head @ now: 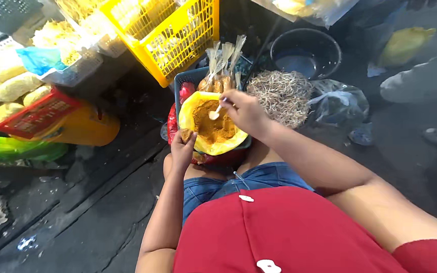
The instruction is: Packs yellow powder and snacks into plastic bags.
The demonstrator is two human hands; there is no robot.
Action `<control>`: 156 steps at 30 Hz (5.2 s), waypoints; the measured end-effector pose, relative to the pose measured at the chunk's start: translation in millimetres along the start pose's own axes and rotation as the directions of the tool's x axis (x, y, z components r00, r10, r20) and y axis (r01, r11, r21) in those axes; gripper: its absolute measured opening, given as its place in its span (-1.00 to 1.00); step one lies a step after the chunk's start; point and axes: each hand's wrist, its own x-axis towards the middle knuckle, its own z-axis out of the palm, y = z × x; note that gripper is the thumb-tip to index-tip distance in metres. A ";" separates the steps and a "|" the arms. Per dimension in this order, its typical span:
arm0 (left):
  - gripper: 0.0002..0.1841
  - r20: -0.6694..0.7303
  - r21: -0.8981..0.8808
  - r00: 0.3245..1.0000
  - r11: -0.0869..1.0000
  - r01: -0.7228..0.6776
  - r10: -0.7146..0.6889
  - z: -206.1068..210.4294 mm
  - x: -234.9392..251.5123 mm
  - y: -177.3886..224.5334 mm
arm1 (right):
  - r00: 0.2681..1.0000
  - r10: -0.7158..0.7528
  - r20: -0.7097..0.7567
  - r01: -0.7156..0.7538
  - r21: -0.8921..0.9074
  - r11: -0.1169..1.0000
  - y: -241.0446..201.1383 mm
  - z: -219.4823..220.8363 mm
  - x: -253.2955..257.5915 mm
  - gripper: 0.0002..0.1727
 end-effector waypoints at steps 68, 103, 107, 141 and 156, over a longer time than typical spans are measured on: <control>-0.88 0.323 -0.149 0.822 0.883 -0.445 0.469 43.4 77.3 189.8 | 0.903 0.239 0.358 -0.380 0.399 0.834 -5.2 -55.4 16.8 -0.58; -0.61 0.060 0.341 0.998 0.940 0.013 -0.035 1.0 40.1 73.3 | 0.408 0.749 0.521 0.143 -0.847 0.511 -49.9 -59.1 35.2 -0.78; -0.58 0.045 0.362 0.999 0.932 0.004 -0.022 -6.8 41.3 73.9 | 0.405 0.729 0.552 0.131 -0.824 0.551 -42.8 -69.3 31.3 -0.73; -0.43 0.365 -0.032 0.863 0.931 -0.363 0.349 12.1 71.2 137.5 | 0.820 0.294 0.491 -0.544 0.508 0.668 41.5 -21.2 -64.8 -0.87; -0.94 0.474 -0.031 0.615 0.710 -0.704 0.630 17.1 61.8 197.7 | 0.963 0.253 0.095 -0.265 0.507 0.820 40.0 -10.2 -55.2 -0.38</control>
